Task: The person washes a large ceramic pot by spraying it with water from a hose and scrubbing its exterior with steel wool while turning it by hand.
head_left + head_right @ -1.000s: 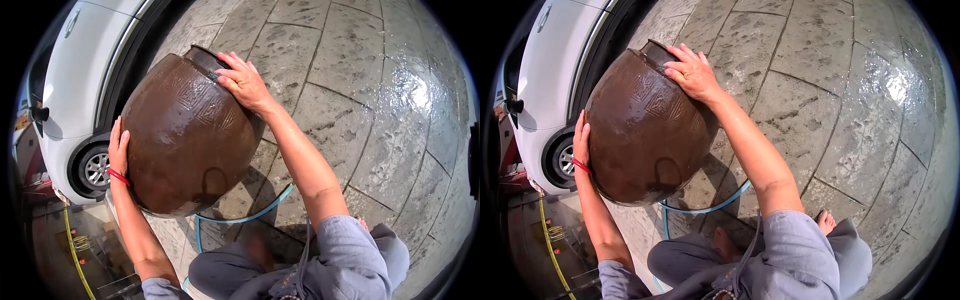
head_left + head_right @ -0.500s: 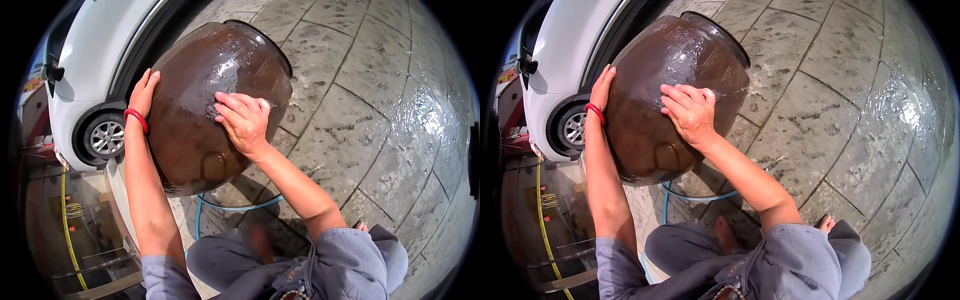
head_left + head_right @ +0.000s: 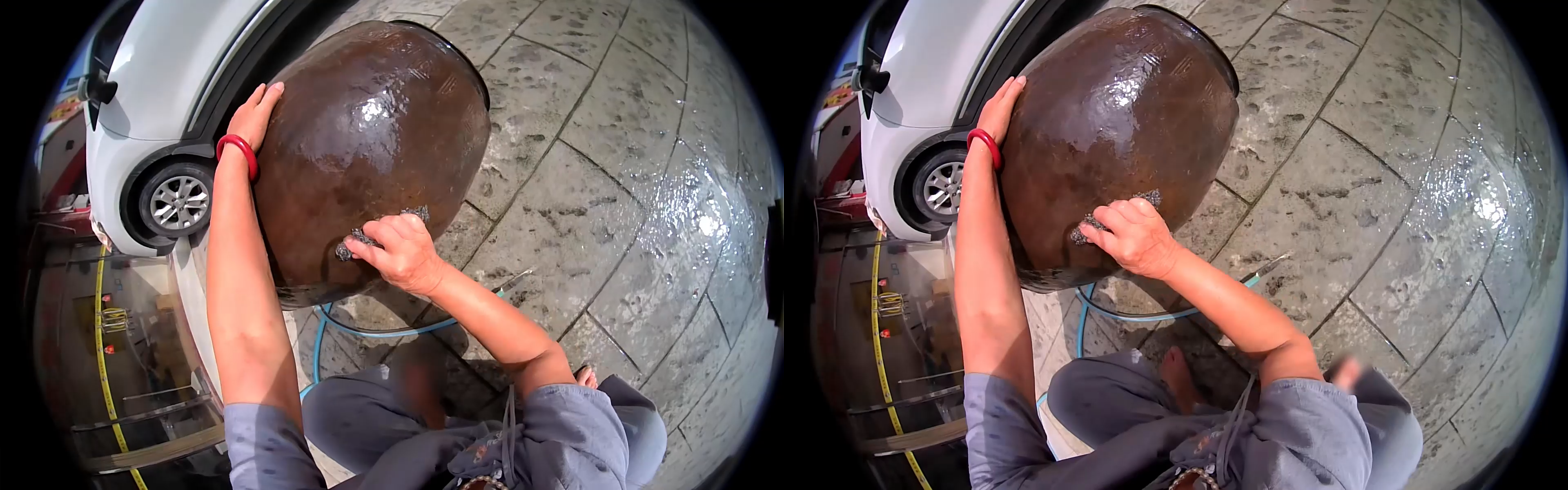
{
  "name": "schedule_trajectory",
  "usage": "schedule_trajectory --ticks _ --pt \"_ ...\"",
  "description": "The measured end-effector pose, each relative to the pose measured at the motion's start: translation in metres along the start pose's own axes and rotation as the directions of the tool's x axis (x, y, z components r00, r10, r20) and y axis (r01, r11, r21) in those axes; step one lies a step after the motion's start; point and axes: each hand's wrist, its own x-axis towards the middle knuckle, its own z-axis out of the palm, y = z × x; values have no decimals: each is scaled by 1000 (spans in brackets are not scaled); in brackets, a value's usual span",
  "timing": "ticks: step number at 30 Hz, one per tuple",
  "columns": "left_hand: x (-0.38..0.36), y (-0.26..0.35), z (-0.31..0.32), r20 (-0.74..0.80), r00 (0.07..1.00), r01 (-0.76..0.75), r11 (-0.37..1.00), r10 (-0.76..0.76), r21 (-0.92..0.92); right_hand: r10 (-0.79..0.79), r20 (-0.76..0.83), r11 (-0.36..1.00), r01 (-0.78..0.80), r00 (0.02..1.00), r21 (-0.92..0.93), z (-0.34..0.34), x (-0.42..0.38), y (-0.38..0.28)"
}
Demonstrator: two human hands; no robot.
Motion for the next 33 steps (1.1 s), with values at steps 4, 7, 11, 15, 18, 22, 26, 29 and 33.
schedule_trajectory --ticks 4,7,11,15,18,22,26,29,33 --pt "-2 3 0 -12 1000 -19 999 19 41 240 -239 962 -263 941 -73 -21 9 41" --pt "-9 10 2 -9 1000 -9 997 10 70 170 -166 985 -175 971 -16 -2 1 -8" --pt "-14 7 0 -17 999 -30 997 31 74 65 -129 996 -73 989 -56 -15 -5 17" --pt "-22 -1 -1 -10 1000 -29 999 29 18 798 -389 555 -812 460 179 -12 -58 137" --pt "-14 -12 0 -33 999 -27 997 25 -77 775 -421 601 -754 471 265 7 -64 98" --pt "-8 -29 -2 -12 999 -51 976 50 -210 358 -233 931 -365 904 13 -2 -24 22" --pt "-12 -27 -5 -1 998 -56 977 57 -204 741 -377 657 -716 555 238 -3 -52 89" --pt "-15 -21 -6 -12 998 -57 974 56 -220 823 -363 547 -784 438 295 5 -58 90" --pt "-5 -34 -4 19 997 -72 960 80 -269 329 -256 944 -323 909 66 -2 -1 28"
